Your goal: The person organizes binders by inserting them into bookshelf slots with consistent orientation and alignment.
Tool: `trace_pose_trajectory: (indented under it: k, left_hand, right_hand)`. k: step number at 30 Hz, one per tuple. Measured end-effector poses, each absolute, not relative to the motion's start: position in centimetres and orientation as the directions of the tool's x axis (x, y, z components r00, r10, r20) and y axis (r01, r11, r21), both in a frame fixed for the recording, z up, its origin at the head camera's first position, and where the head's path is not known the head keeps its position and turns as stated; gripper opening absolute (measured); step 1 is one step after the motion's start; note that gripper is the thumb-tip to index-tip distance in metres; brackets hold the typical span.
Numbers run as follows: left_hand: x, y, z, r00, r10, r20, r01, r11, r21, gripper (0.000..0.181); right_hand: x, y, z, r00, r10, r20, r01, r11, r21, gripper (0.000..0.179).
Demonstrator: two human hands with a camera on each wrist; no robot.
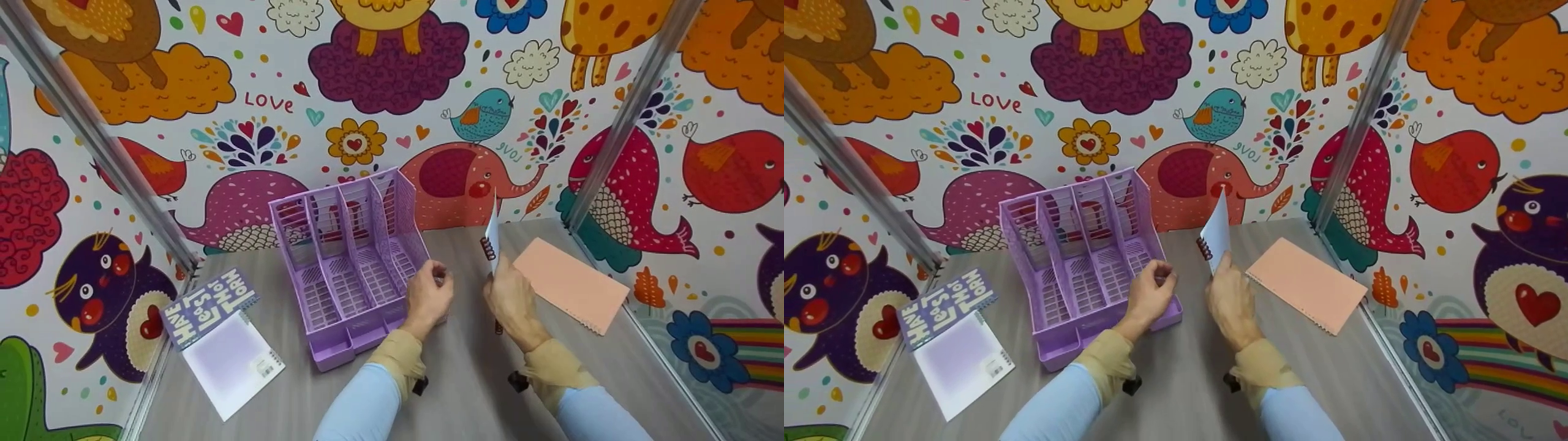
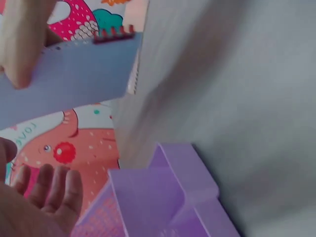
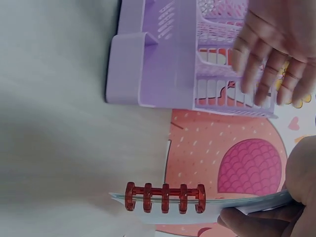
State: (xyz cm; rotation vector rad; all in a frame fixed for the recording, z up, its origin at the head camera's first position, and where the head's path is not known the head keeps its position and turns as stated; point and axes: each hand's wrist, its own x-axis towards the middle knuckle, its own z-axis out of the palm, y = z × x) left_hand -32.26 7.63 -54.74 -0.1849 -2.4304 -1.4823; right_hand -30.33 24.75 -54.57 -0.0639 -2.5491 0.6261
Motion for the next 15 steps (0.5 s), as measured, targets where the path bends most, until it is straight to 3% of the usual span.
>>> trace_pose_trajectory:
  k: [15]
  left_hand:
    - [-32.8,-0.6,-57.9,-0.950,-0.121,0.286,0.135,0.668,0.732,0.012]
  right_hand:
    - [-30.4,23.1,-52.0,-0.903,0.123,0.411,-0.107,0.864,-0.493,0.015]
